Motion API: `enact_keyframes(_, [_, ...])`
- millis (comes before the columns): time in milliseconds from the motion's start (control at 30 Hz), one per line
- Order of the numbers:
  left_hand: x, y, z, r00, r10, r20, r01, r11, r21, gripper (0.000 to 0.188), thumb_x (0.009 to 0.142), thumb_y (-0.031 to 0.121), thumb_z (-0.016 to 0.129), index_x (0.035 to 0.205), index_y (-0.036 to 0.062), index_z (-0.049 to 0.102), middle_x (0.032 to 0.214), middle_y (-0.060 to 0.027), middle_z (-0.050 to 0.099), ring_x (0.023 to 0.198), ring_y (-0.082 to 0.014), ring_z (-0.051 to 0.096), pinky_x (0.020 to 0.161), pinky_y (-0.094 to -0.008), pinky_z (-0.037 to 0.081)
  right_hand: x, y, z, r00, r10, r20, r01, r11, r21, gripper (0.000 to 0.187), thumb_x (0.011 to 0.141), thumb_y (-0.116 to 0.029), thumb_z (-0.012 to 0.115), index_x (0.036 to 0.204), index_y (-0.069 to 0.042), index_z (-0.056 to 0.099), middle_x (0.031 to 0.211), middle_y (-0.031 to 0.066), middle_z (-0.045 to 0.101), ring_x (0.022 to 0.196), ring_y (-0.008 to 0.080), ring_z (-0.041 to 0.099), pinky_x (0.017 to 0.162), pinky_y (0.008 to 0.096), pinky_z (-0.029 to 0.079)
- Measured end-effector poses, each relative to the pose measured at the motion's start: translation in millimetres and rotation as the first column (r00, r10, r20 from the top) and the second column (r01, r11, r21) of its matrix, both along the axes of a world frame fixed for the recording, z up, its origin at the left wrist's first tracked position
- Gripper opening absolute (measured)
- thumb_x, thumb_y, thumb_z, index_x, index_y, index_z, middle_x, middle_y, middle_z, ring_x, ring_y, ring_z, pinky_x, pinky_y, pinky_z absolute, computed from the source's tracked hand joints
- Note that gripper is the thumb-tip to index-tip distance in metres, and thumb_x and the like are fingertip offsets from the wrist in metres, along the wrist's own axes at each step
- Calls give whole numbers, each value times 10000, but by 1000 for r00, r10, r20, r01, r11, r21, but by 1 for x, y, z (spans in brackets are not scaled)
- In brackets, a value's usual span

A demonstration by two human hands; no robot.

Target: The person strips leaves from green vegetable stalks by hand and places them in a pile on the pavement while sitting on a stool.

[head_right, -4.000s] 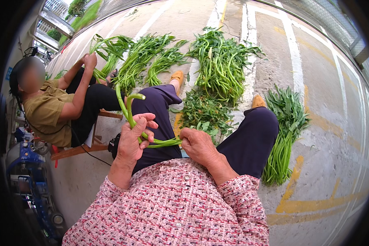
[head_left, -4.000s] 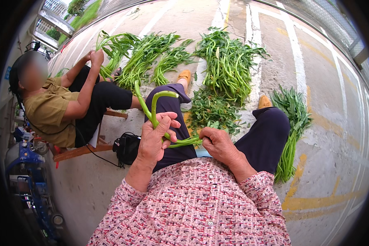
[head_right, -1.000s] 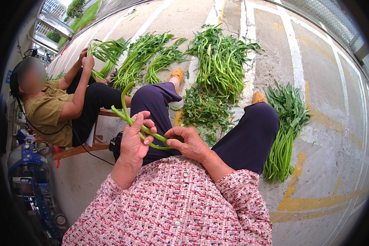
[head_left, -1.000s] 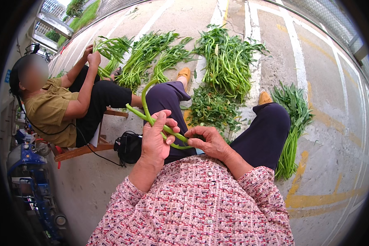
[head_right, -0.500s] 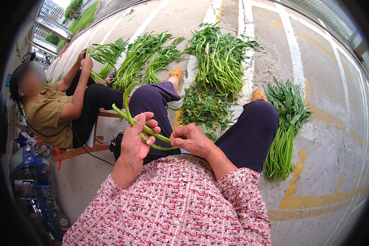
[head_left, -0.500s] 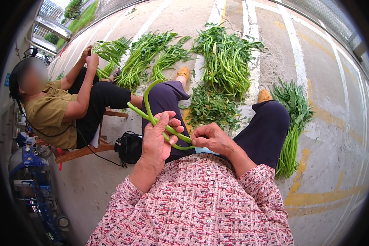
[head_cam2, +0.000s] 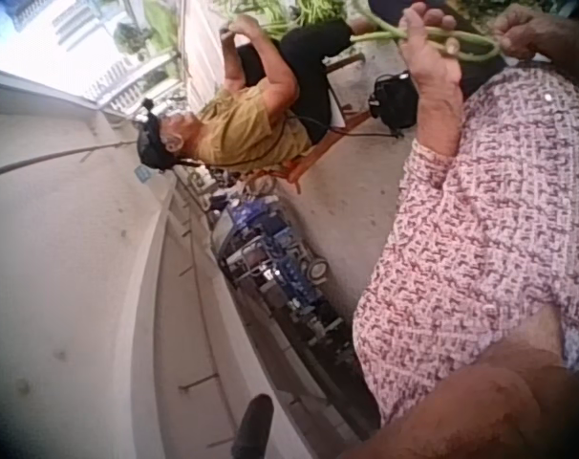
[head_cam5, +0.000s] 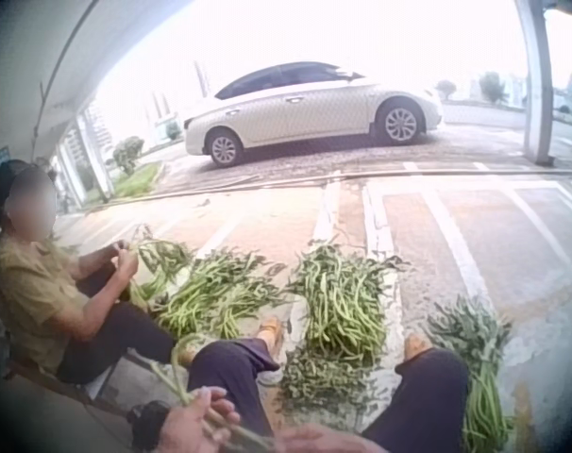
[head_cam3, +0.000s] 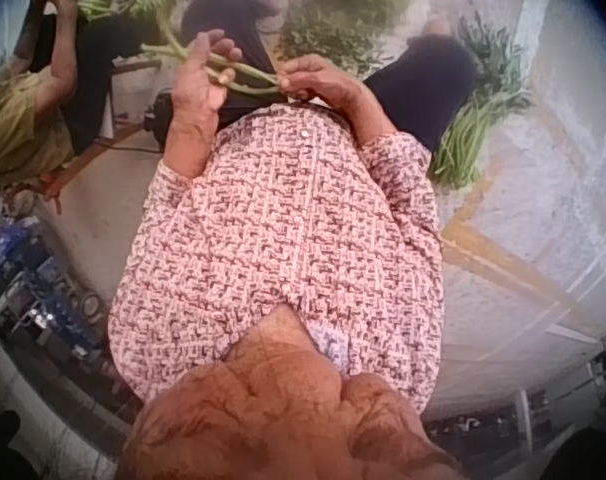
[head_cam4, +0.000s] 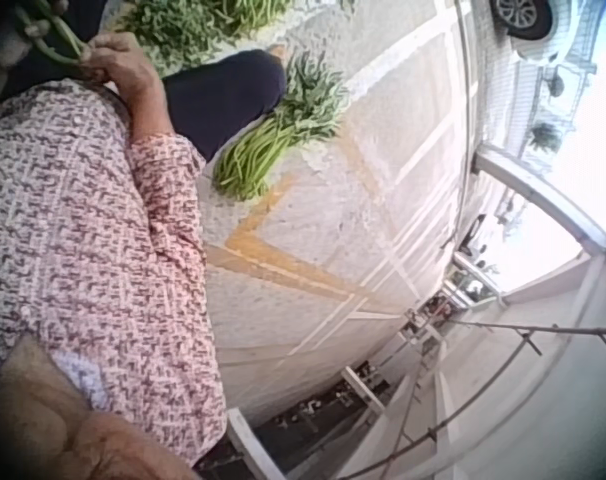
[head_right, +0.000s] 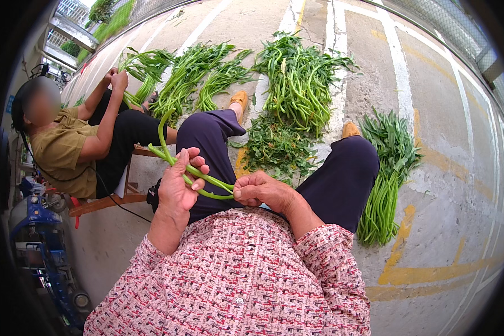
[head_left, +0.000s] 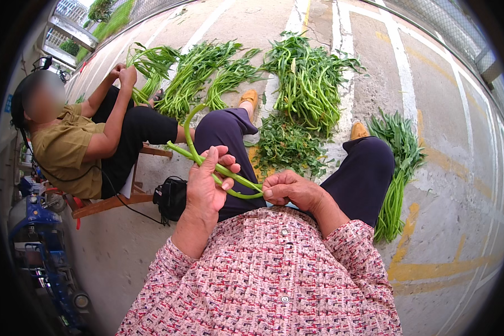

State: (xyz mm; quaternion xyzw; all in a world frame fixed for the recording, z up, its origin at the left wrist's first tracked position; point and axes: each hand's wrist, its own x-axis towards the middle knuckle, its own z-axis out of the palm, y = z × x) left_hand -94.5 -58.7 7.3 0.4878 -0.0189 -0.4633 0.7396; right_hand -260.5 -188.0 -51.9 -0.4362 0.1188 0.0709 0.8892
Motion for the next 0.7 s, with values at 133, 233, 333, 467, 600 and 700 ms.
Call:
enact_keyframes(133, [5, 3, 0, 1000, -2, 10, 2, 1000, -4, 262, 943, 269, 507, 1016, 26, 572, 820, -81, 644, 707, -185, 639, 416, -220, 385, 0, -1, -5, 999, 23, 27, -23, 999, 27, 127, 806, -184, 621, 755, -69, 605, 634, -51, 501, 539, 43, 397, 500, 195, 304])
enact_keyframes(233, [5, 4, 0, 1000, 4, 22, -5, 1000, 9, 262, 944, 268, 505, 1013, 25, 574, 817, -82, 645, 704, -186, 641, 413, -219, 384, 1, -1, -6, 1000, 25, 16, -25, 1000, -6, 119, 788, -172, 624, 776, -54, 622, 654, -31, 545, 542, 49, 433, 505, 189, 326])
enact_keyframes(333, [4, 4, 0, 1000, 1, 21, -1, 1000, 15, 261, 944, 269, 505, 1013, 27, 575, 816, -82, 646, 704, -187, 643, 410, -220, 385, 0, 0, -3, 999, 28, -18, -29, 997, -78, 122, 772, -155, 613, 796, -38, 636, 673, -6, 585, 546, 56, 470, 513, 184, 350])
enact_keyframes(467, [3, 3, 0, 1000, 7, 6, -7, 1000, 14, 244, 927, 268, 539, 987, 33, 567, 798, -96, 648, 679, -197, 650, 404, -228, 386, 0, 0, 0, 999, 29, -33, -32, 994, -108, 119, 752, -122, 586, 795, -25, 639, 666, 3, 594, 540, 59, 477, 513, 186, 359])
enact_keyframes(600, [2, 3, 1, 1000, -1, 3, 0, 1000, 22, 242, 921, 268, 550, 985, 35, 568, 795, -93, 649, 673, -198, 650, 400, -227, 382, 2, 0, -1, 999, 29, -28, -32, 989, -146, 117, 722, -95, 556, 771, -19, 630, 636, -8, 565, 534, 52, 457, 508, 189, 350])
enact_keyframes(700, [0, 3, 0, 1000, -5, -1, 5, 1000, 30, 239, 916, 267, 558, 979, 36, 570, 791, -91, 649, 667, -199, 650, 394, -225, 378, 3, 3, 0, 999, 20, -42, -30, 966, -258, 121, 709, -95, 525, 738, -17, 614, 614, -24, 530, 535, 53, 433, 508, 205, 344])
